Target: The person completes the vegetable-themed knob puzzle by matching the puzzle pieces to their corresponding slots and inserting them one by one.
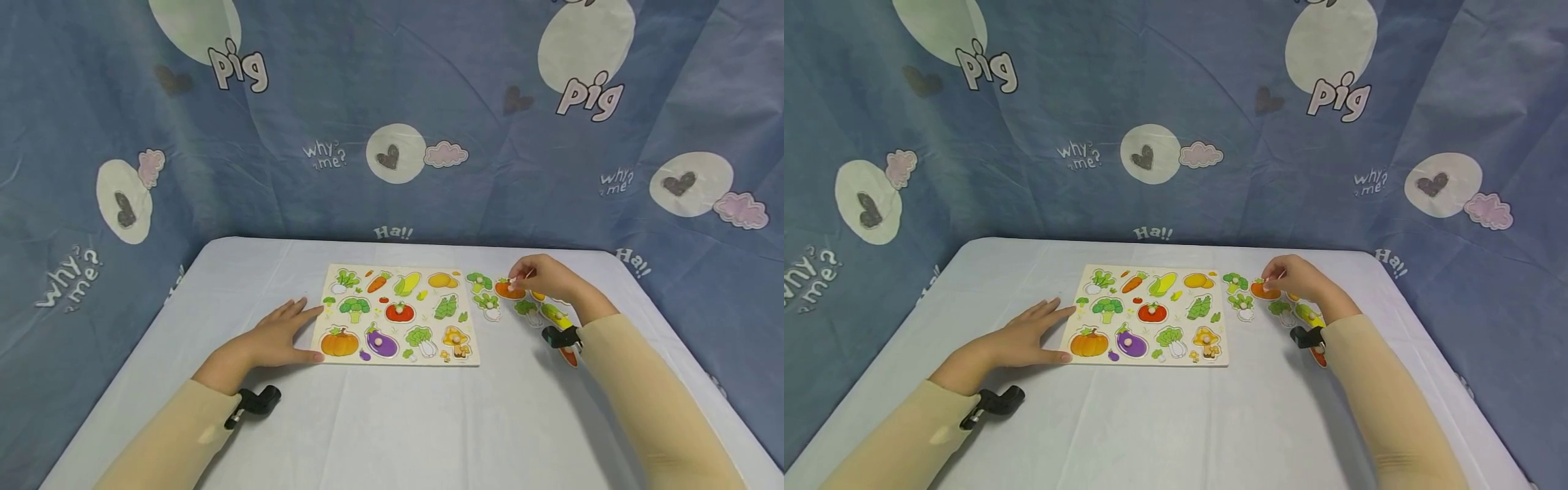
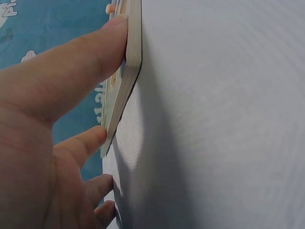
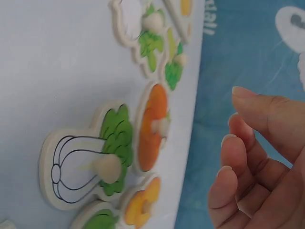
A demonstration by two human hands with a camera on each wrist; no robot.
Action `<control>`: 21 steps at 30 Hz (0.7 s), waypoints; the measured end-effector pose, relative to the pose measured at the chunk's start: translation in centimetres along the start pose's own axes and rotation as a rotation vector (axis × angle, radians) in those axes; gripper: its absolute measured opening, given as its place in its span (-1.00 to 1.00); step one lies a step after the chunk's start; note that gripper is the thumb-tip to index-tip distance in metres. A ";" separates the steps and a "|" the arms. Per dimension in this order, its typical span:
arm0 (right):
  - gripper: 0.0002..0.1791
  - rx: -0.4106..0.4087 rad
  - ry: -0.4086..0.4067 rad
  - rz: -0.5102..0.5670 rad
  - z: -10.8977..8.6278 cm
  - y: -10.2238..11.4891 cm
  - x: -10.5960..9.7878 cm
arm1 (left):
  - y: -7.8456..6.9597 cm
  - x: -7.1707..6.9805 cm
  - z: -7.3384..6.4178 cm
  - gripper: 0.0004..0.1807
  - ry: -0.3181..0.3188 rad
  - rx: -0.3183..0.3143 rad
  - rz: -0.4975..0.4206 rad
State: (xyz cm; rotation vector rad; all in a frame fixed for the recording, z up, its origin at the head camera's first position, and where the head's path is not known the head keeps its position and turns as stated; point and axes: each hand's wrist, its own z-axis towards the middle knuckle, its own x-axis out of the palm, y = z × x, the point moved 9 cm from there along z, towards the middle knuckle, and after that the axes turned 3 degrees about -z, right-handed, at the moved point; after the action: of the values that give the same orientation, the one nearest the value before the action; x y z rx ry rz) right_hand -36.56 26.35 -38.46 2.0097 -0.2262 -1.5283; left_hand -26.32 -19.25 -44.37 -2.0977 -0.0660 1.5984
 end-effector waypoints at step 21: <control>-0.81 0.124 0.092 0.053 2.2 -3.5 2.8 | 0.1 0.0 -0.1 0.16 0.001 -0.012 -0.010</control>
State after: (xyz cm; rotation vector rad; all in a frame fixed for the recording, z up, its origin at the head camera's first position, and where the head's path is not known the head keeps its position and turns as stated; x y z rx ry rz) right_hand -38.40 27.09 -43.02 2.1470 -0.3424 -1.4162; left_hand -26.30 -19.39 -44.42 -2.1038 -0.0853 1.5948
